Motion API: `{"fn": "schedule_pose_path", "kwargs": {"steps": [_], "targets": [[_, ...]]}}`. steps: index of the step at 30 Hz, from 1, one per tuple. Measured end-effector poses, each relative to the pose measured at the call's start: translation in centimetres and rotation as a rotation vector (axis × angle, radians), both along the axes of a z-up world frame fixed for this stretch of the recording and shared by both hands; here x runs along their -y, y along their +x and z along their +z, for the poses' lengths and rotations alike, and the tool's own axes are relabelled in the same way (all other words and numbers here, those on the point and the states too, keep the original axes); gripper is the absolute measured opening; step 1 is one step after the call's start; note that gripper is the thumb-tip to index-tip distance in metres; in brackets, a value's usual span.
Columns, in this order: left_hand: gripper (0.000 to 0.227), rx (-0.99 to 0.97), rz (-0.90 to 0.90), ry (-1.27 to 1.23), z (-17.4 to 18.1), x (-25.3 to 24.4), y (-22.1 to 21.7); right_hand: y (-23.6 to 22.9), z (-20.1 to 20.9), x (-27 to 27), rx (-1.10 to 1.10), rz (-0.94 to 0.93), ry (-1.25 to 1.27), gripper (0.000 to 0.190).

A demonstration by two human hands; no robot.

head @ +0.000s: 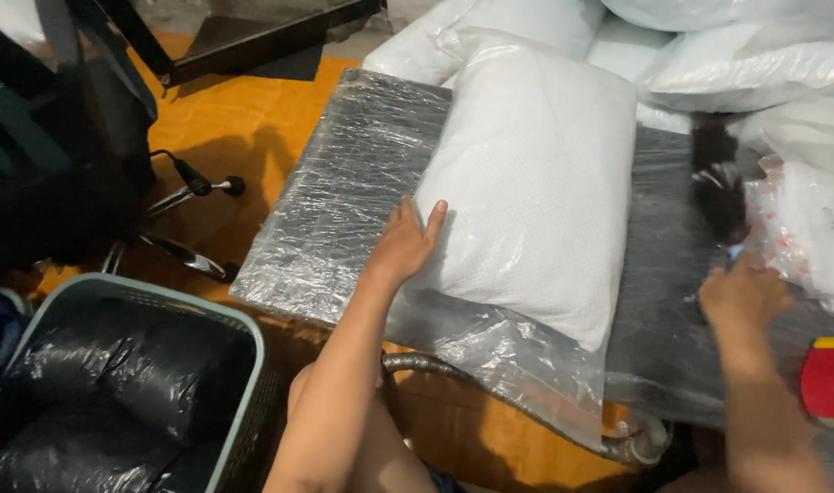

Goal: Preparing a pillow for packaging by dusting it and using a vacuum hose to compress it inside a plastic sleeve.

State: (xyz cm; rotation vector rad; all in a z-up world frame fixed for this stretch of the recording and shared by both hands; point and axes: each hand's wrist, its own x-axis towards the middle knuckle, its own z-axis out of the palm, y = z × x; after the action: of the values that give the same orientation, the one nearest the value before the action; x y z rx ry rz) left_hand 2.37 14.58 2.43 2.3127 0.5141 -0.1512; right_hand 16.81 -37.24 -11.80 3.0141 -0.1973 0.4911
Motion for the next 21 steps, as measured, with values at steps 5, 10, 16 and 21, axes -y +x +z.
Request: {"fn": "schedule_pose_path", "kwargs": {"steps": [5,10,16,21], "targets": [[0.106,-0.092,-0.051,-0.019,0.2,0.3,0.5,-10.5,4.1,-10.0,0.04,0.268,0.68,0.057],[0.107,-0.102,-0.097,-0.012,-0.3,0.3,1.0,-18.3,6.4,-18.3,-0.333,0.245,1.354,0.076],[0.134,-0.135,-0.018,-0.062,2.8,-0.5,-0.8,-19.1,5.3,-18.9,-0.37,0.01,1.258,0.099],[0.12,-0.175,-0.076,-0.188,2.0,-0.1,-1.1,-18.6,2.0,-17.0,-0.448,0.081,1.62,0.05]]}}
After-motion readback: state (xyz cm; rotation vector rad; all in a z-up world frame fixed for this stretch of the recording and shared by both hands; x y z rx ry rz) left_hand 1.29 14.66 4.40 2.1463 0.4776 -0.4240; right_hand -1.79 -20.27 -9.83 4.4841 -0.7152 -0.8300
